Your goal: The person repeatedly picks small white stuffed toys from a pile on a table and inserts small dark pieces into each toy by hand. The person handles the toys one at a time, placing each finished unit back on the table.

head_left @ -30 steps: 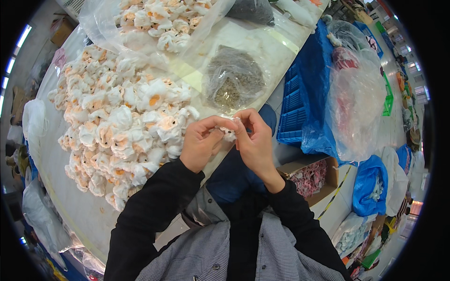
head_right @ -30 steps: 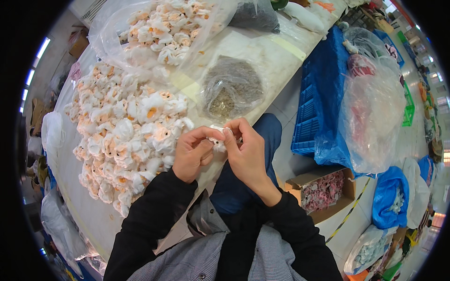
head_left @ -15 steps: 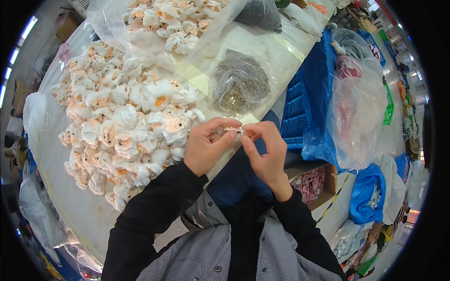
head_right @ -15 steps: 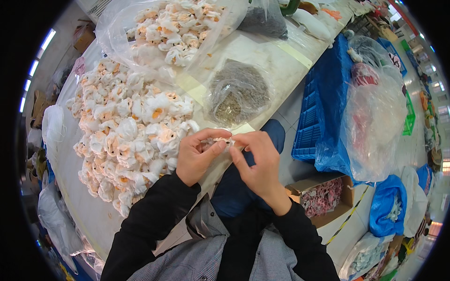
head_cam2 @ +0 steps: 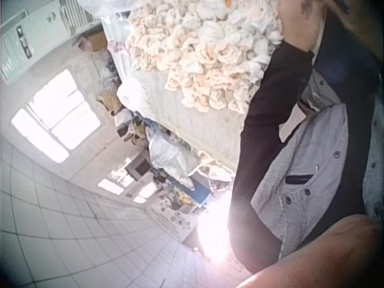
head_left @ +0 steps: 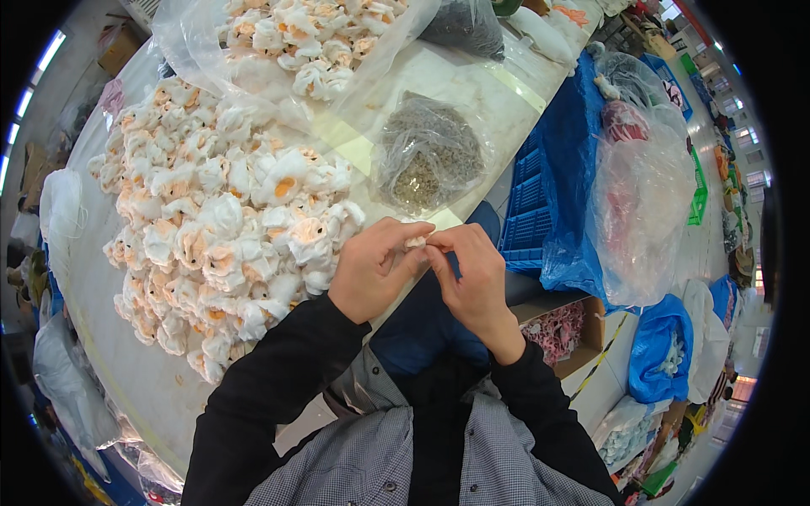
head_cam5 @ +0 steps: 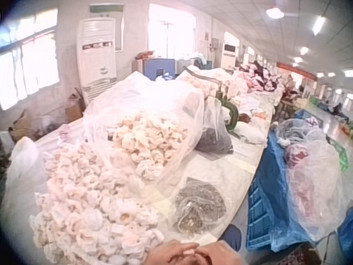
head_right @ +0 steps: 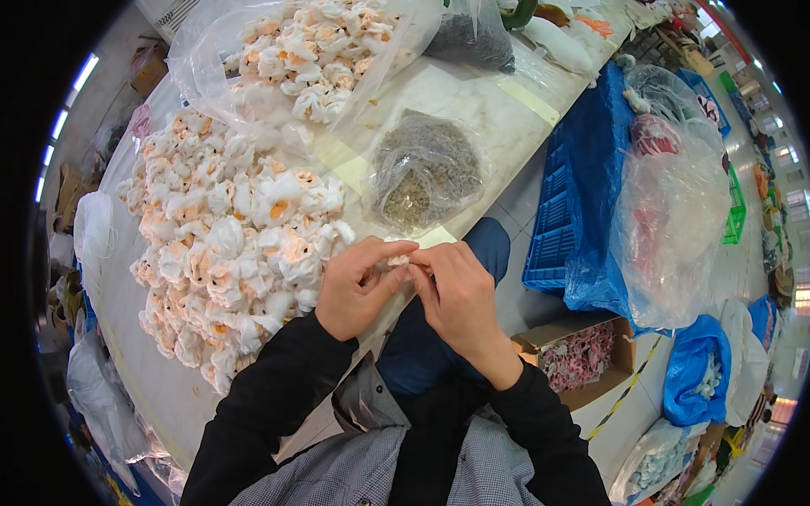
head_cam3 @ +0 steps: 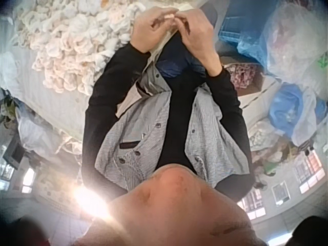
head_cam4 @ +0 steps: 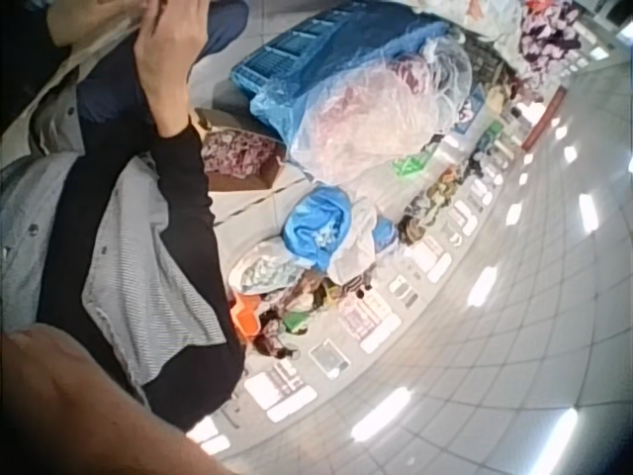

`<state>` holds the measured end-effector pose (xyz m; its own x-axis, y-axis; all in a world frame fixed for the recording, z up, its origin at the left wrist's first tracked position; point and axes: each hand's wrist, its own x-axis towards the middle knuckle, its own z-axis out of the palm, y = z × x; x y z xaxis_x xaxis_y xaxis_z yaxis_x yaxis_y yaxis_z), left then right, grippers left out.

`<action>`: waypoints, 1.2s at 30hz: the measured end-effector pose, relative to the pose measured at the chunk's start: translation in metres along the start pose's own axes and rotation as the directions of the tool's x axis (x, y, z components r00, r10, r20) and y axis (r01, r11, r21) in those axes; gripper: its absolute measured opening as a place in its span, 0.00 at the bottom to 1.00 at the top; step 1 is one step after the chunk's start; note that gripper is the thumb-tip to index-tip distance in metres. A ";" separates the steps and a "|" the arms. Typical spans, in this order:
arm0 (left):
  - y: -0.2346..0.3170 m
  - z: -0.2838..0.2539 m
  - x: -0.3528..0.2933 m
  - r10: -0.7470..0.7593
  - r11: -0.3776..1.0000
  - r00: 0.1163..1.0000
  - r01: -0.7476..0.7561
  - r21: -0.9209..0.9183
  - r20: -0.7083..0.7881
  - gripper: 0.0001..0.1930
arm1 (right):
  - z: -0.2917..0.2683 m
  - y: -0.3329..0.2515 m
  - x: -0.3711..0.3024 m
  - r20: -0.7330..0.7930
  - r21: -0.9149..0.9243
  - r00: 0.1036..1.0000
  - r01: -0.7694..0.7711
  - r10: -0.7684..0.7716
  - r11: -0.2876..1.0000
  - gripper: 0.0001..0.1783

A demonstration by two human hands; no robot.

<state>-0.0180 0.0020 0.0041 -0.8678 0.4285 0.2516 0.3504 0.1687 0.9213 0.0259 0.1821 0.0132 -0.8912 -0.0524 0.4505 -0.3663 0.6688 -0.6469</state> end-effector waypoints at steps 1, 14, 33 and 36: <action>0.001 0.000 0.001 0.010 1.000 1.000 -0.011 0.014 0.012 0.17 | -0.001 -0.001 -0.001 0.002 0.030 1.000 -0.028 0.028 0.999 0.06; -0.005 -0.004 -0.003 0.057 0.970 0.998 -0.064 0.234 0.036 0.08 | 0.005 0.002 -0.001 -0.006 0.044 1.000 0.014 -0.014 0.999 0.06; -0.014 0.005 -0.004 0.086 0.985 0.993 -0.073 0.154 -0.082 0.10 | 0.028 0.057 0.074 0.018 -0.497 0.994 0.106 -0.112 0.861 0.04; -0.015 0.007 -0.005 0.091 0.986 0.992 -0.077 0.151 -0.086 0.10 | 0.031 0.062 0.074 0.013 -0.481 0.993 0.112 -0.120 0.870 0.04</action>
<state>-0.0168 0.0035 -0.0128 -0.8595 0.3637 0.3592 0.4656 0.2667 0.8439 -0.0708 0.1970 -0.0123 -0.8441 -0.1424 0.5169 -0.2898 0.9323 -0.2164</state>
